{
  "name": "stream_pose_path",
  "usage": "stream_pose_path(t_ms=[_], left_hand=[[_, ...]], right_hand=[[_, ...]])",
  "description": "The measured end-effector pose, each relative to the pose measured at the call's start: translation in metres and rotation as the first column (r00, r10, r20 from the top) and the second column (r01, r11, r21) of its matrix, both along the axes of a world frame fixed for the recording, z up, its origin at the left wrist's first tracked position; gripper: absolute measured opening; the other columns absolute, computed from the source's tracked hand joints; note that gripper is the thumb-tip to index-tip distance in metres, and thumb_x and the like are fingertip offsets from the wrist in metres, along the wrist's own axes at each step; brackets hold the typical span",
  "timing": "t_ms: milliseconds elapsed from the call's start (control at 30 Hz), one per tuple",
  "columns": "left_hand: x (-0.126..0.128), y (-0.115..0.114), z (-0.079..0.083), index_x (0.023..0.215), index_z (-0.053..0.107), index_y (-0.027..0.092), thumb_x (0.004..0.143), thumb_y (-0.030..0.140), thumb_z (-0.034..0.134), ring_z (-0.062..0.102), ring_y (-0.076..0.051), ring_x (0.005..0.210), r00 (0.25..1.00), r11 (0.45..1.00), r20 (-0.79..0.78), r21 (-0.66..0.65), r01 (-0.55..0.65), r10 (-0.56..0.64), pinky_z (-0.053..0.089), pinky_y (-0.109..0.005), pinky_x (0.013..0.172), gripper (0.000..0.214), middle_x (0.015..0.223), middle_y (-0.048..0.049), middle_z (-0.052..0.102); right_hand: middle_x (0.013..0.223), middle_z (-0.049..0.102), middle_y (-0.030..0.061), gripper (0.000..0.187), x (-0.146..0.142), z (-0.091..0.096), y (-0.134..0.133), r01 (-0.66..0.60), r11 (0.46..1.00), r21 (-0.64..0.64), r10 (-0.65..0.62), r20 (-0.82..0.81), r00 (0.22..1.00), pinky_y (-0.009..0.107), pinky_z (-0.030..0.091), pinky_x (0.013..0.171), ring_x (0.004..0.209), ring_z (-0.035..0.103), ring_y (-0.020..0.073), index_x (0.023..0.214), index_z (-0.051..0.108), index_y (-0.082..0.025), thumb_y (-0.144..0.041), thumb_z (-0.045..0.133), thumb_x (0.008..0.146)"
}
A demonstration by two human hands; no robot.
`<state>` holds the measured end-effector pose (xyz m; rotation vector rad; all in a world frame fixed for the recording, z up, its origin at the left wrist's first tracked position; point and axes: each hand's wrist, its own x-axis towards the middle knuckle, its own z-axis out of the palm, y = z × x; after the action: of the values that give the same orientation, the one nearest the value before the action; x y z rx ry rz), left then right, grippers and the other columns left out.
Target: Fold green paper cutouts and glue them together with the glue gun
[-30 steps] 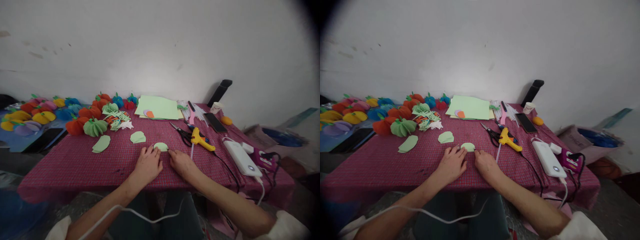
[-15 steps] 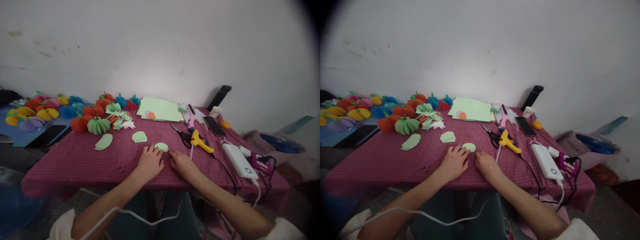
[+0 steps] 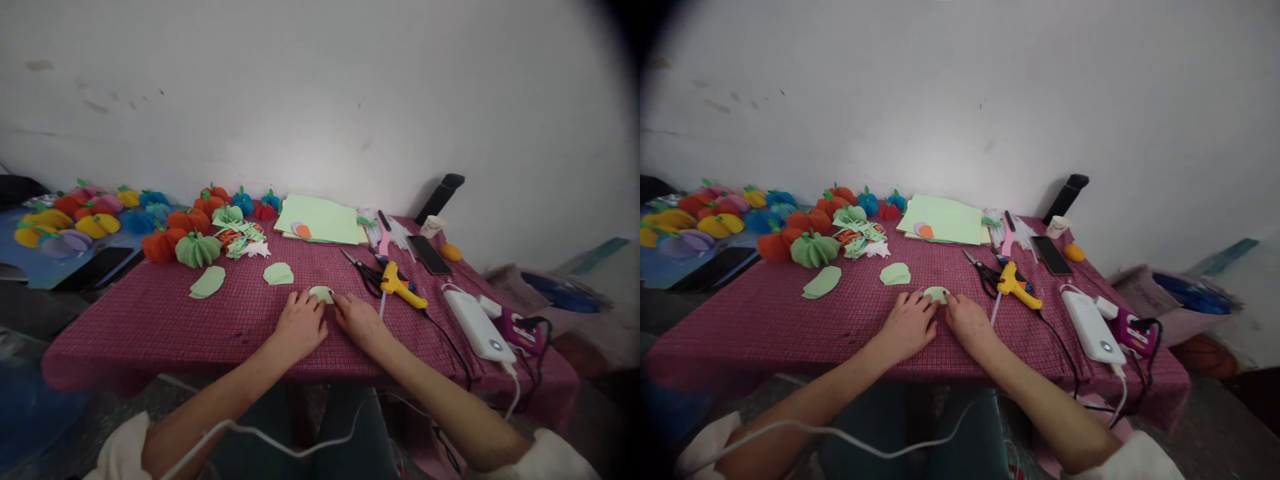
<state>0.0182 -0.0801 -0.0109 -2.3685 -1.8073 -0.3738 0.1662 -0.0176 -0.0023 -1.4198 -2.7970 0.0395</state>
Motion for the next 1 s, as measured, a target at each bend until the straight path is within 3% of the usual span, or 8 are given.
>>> stream_pose_path(t_ms=[100,300,467,567,800,1000], left_hand=[[-0.001,0.000,0.000,0.114,0.056,0.018,0.086,0.032,0.042,0.043,-0.028,0.111,1.000,1.000,0.009,0.005,-0.009,0.009,0.031,-0.042,0.089,0.034,0.110,-0.0096,0.060],[-0.003,-0.001,0.001,0.112,0.057,0.016,0.086,0.031,0.042,0.045,-0.026,0.110,1.000,1.000,0.023,-0.001,0.002,-0.002,0.031,-0.042,0.091,0.034,0.113,-0.0093,0.061],[-0.009,0.003,-0.003,0.121,0.053,0.015,0.086,0.028,0.041,0.041,-0.027,0.116,0.999,0.999,0.030,0.028,-0.039,0.038,0.030,-0.043,0.093,0.039,0.127,-0.0086,0.055],[-0.011,0.005,-0.004,0.118,0.055,0.014,0.086,0.029,0.040,0.043,-0.027,0.115,0.999,0.999,0.014,0.005,-0.037,0.037,0.030,-0.043,0.092,0.038,0.121,-0.0088,0.059],[-0.008,0.006,-0.003,0.110,0.058,0.011,0.085,0.029,0.041,0.044,-0.027,0.112,0.999,0.999,-0.002,0.005,-0.032,0.032,0.030,-0.042,0.093,0.035,0.111,-0.0115,0.062],[-0.009,0.007,-0.003,0.111,0.058,0.011,0.086,0.029,0.039,0.044,-0.026,0.111,1.000,1.000,0.005,0.003,-0.020,0.020,0.031,-0.042,0.092,0.036,0.112,-0.0112,0.062]], right_hand=[[0.096,0.065,0.0102,0.033,-0.003,-0.003,0.004,-0.037,0.999,-0.018,0.037,0.014,0.999,0.024,0.043,0.076,0.085,0.062,0.0159,0.119,0.055,-0.015,-0.014,0.038,0.090],[0.098,0.065,0.0108,0.034,0.004,-0.002,0.013,0.011,1.000,0.022,-0.011,-0.003,1.000,0.026,0.043,0.077,0.086,0.062,0.0173,0.118,0.056,-0.014,-0.017,0.035,0.092],[0.098,0.064,0.0092,0.032,-0.013,-0.001,0.008,-0.048,0.999,0.018,0.048,-0.027,0.998,0.024,0.043,0.073,0.084,0.061,0.0162,0.117,0.055,-0.017,-0.019,0.036,0.092],[0.092,0.064,0.0080,0.028,-0.019,-0.004,0.008,-0.065,0.998,-0.008,0.065,-0.006,0.998,0.024,0.042,0.068,0.079,0.061,0.0163,0.110,0.059,-0.017,-0.018,0.039,0.090],[0.093,0.064,0.0115,0.029,-0.009,-0.007,0.015,0.056,0.998,0.020,-0.055,-0.003,0.998,0.027,0.042,0.071,0.082,0.062,0.0185,0.107,0.059,-0.012,-0.015,0.034,0.091],[0.093,0.064,0.0084,0.027,-0.020,-0.010,0.007,0.014,1.000,0.012,-0.014,-0.023,1.000,0.024,0.042,0.069,0.082,0.061,0.0161,0.109,0.057,-0.016,-0.017,0.036,0.091]])
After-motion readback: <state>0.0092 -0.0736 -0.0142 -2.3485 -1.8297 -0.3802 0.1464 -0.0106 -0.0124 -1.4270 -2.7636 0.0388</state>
